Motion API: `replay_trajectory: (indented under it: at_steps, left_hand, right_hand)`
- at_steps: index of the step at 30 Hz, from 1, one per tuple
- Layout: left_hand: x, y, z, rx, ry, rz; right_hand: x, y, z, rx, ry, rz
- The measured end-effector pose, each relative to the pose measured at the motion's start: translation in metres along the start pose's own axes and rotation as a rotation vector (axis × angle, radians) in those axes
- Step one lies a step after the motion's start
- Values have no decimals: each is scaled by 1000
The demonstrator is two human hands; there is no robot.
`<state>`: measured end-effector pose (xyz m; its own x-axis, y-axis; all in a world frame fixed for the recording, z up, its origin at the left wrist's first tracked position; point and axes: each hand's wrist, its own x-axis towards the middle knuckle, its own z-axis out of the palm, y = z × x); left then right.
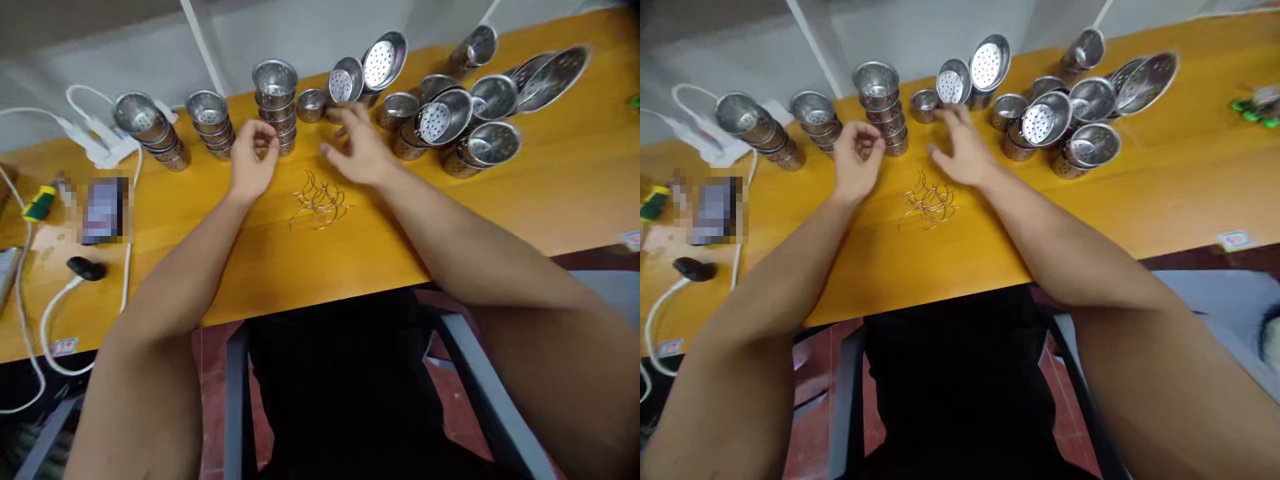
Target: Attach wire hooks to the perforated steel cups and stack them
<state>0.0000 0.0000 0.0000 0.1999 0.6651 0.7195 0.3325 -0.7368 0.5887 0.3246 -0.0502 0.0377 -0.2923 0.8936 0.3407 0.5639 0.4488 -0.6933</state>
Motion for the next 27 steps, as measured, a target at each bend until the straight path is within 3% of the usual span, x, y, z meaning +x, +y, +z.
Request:
replay_trajectory:
  at_steps: [5, 10, 14, 18, 23, 27]
  left_hand:
    - [-12, 9, 9, 103, -219, 8]
    - [-13, 4, 5, 125, -238, -28]
    - [-15, 5, 6, 122, -266, -37]
    - [-18, 6, 7, 129, -276, -8]
    - [-20, 8, 7, 123, -253, -9]
    - [-17, 24, 7, 132, -224, -54]
  right_hand:
    - [15, 34, -21, -97, 50, -65]
    - [23, 56, -10, -128, 55, -153]
    - [25, 58, 1, -152, 27, -200]
    - [21, 38, -3, -162, 52, -273]
    - [9, -7, -10, -99, 91, -369]
    - [-8, -42, 4, 29, 66, -441]
